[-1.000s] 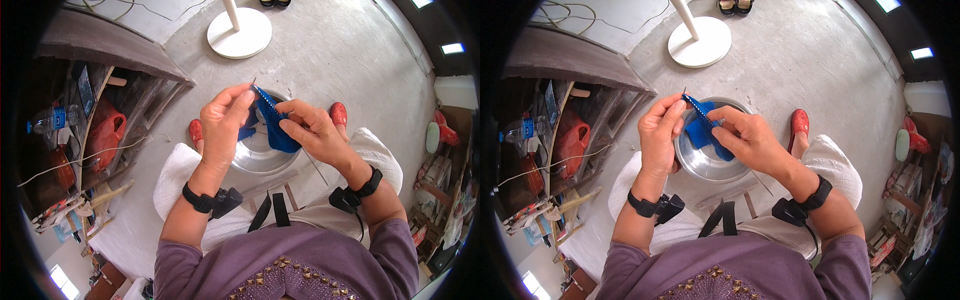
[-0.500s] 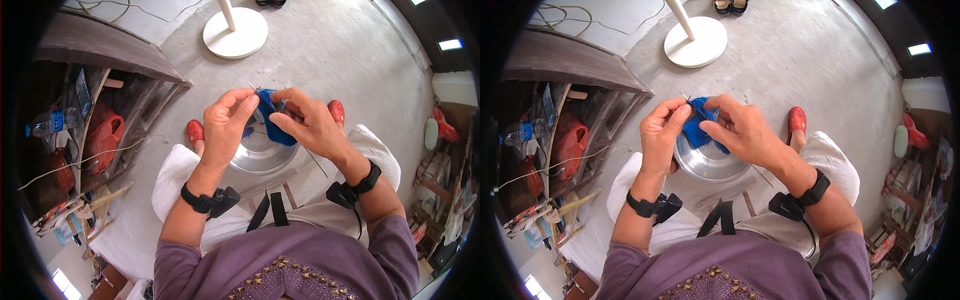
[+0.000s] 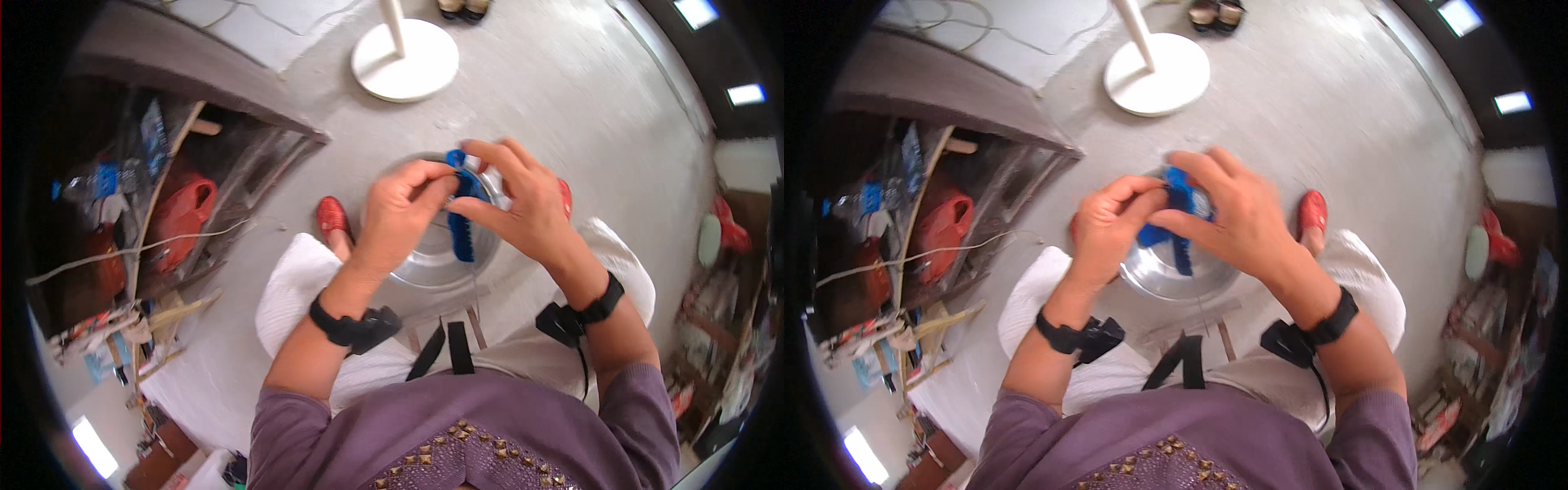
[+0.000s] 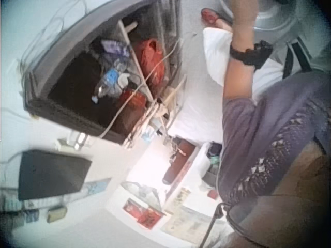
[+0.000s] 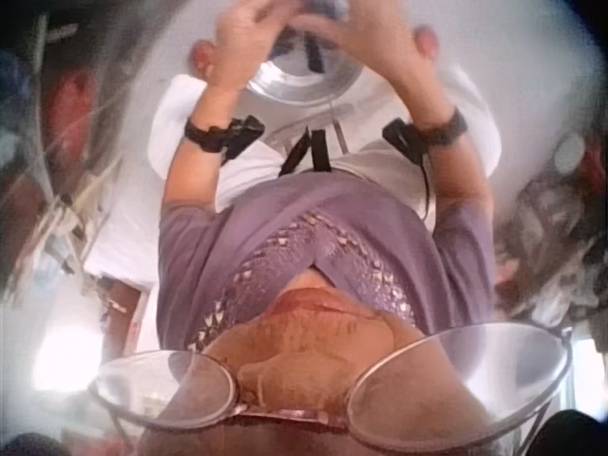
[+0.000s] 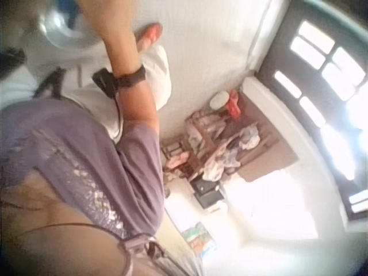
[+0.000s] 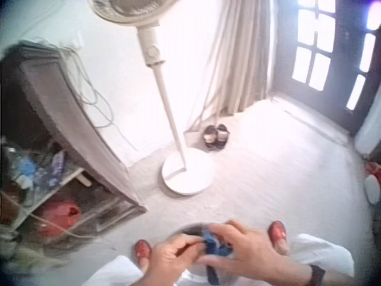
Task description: The person is knitting a blue fabric by hand using knitting needles, pulling yarn from a bowl.
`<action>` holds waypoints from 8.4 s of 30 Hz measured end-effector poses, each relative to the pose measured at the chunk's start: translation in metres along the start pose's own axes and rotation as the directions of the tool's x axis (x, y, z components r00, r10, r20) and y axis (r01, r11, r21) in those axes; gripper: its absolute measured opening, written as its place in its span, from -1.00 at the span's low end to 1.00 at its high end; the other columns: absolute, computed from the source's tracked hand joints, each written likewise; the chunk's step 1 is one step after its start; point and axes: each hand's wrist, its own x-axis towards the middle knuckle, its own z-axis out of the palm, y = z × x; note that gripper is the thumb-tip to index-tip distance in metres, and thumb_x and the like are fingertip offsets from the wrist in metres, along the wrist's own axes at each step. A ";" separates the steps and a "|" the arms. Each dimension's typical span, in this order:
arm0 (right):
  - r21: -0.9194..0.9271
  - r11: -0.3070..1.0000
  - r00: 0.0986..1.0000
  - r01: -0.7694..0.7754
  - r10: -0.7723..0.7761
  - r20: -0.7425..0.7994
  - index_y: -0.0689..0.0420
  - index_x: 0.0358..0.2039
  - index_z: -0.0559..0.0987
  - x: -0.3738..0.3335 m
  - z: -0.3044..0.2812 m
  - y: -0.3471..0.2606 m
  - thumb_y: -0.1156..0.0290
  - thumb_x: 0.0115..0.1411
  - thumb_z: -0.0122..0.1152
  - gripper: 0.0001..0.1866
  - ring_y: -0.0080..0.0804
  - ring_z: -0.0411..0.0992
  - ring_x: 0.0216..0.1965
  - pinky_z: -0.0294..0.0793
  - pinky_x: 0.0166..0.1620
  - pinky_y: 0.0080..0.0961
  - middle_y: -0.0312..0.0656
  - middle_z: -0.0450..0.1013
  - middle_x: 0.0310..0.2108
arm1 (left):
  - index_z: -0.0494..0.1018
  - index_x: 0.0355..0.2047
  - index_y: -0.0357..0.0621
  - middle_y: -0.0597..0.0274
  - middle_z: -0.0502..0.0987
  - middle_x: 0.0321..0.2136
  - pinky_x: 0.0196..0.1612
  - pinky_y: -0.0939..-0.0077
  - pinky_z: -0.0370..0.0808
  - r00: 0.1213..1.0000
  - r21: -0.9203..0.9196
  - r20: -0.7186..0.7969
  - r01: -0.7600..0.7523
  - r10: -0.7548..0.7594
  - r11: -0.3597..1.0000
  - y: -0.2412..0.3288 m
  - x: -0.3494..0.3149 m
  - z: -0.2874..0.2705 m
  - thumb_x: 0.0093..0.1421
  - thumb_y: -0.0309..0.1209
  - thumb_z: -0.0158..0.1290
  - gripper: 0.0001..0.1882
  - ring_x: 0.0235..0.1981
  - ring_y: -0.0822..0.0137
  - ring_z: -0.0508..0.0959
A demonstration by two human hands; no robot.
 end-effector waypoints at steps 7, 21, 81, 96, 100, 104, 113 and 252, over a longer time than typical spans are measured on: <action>0.113 0.978 0.984 -0.176 0.175 0.014 0.17 -0.07 0.52 -0.014 0.015 -0.005 0.39 -0.01 0.48 -0.52 -0.48 0.39 -0.57 0.39 -0.47 -0.57 -0.21 0.46 -0.54 | 0.55 -0.23 -0.27 0.47 0.48 -0.49 -0.40 0.74 0.35 0.991 -0.017 -0.102 -0.092 0.090 0.996 -0.003 0.004 -0.007 0.28 -0.41 0.10 -0.83 -0.45 0.66 0.37; 0.299 0.933 0.979 -0.201 0.180 0.096 0.26 -0.07 0.50 -0.017 0.018 -0.004 0.58 0.20 0.14 -0.74 -0.63 0.25 -0.58 0.29 -0.49 -0.61 -0.24 0.34 -0.62 | 0.55 -0.19 -0.32 0.34 0.58 -0.38 -0.23 0.70 0.45 0.973 -0.002 -0.209 -0.104 0.102 0.995 -0.005 0.008 -0.010 0.29 -0.38 0.09 -0.78 -0.33 0.61 0.50; 0.418 0.850 0.894 -0.321 0.126 0.430 0.20 -0.09 0.58 -0.006 -0.018 0.014 0.46 0.25 0.15 -0.76 -0.63 0.32 -0.50 0.34 -0.40 -0.62 -0.28 0.46 -0.52 | 0.59 -0.21 -0.31 0.42 0.50 -0.52 -0.51 0.80 0.18 0.966 -0.178 0.129 0.244 -0.223 0.953 0.024 0.005 -0.037 0.20 -0.51 0.11 -0.82 -0.58 0.69 0.26; 0.511 0.781 0.914 -0.361 0.185 0.362 0.24 -0.07 0.51 -0.011 -0.005 0.013 0.46 0.32 0.10 -0.79 -0.72 0.35 -0.38 0.37 -0.31 -0.73 -0.34 0.47 -0.40 | 0.60 -0.15 -0.22 0.44 0.55 -0.48 -0.54 0.83 0.19 0.990 -0.147 0.032 0.144 -0.141 0.979 0.015 0.007 -0.032 0.24 -0.34 0.15 -0.75 -0.58 0.72 0.30; 0.545 0.771 0.930 -0.331 0.167 0.328 0.24 -0.08 0.51 -0.013 -0.001 0.013 0.44 0.30 0.12 -0.78 -0.71 0.32 -0.44 0.33 -0.36 -0.70 -0.34 0.44 -0.49 | 0.57 -0.11 -0.27 0.33 0.58 -0.41 -0.56 0.85 0.12 0.990 -0.239 -0.003 0.138 -0.143 0.961 0.014 0.009 -0.030 0.26 -0.45 0.12 -0.77 -0.62 0.72 0.20; 0.534 0.804 0.947 -0.263 0.111 0.301 0.25 -0.09 0.52 -0.014 0.000 0.018 0.43 0.27 0.13 -0.76 -0.68 0.30 -0.53 0.30 -0.44 -0.66 -0.33 0.42 -0.57 | 0.56 -0.10 -0.26 0.36 0.58 -0.40 -0.54 0.85 0.13 0.994 -0.255 0.015 0.112 -0.112 0.960 0.014 0.009 -0.030 0.28 -0.45 0.09 -0.77 -0.60 0.71 0.20; 0.505 0.796 0.921 -0.334 0.160 0.356 0.24 -0.09 0.54 -0.012 0.001 0.015 0.42 0.25 0.14 -0.75 -0.70 0.28 -0.56 0.25 -0.50 -0.67 -0.34 0.40 -0.58 | 0.56 -0.10 -0.26 0.38 0.57 -0.38 -0.51 0.86 0.15 0.997 -0.196 -0.006 0.072 -0.074 0.978 0.013 0.008 -0.030 0.28 -0.45 0.08 -0.78 -0.59 0.71 0.22; 0.435 0.870 0.968 -0.234 0.165 0.191 0.30 -0.26 0.44 -0.008 0.047 -0.003 0.59 0.19 0.14 -0.88 -0.59 0.32 -0.56 0.32 -0.46 -0.56 -0.21 0.41 -0.59 | 0.57 -0.32 -0.29 0.44 0.52 -0.47 -0.34 0.69 0.42 0.980 0.161 -0.140 -0.118 0.141 0.980 -0.012 0.006 -0.017 0.24 -0.34 0.16 -0.79 -0.42 0.63 0.44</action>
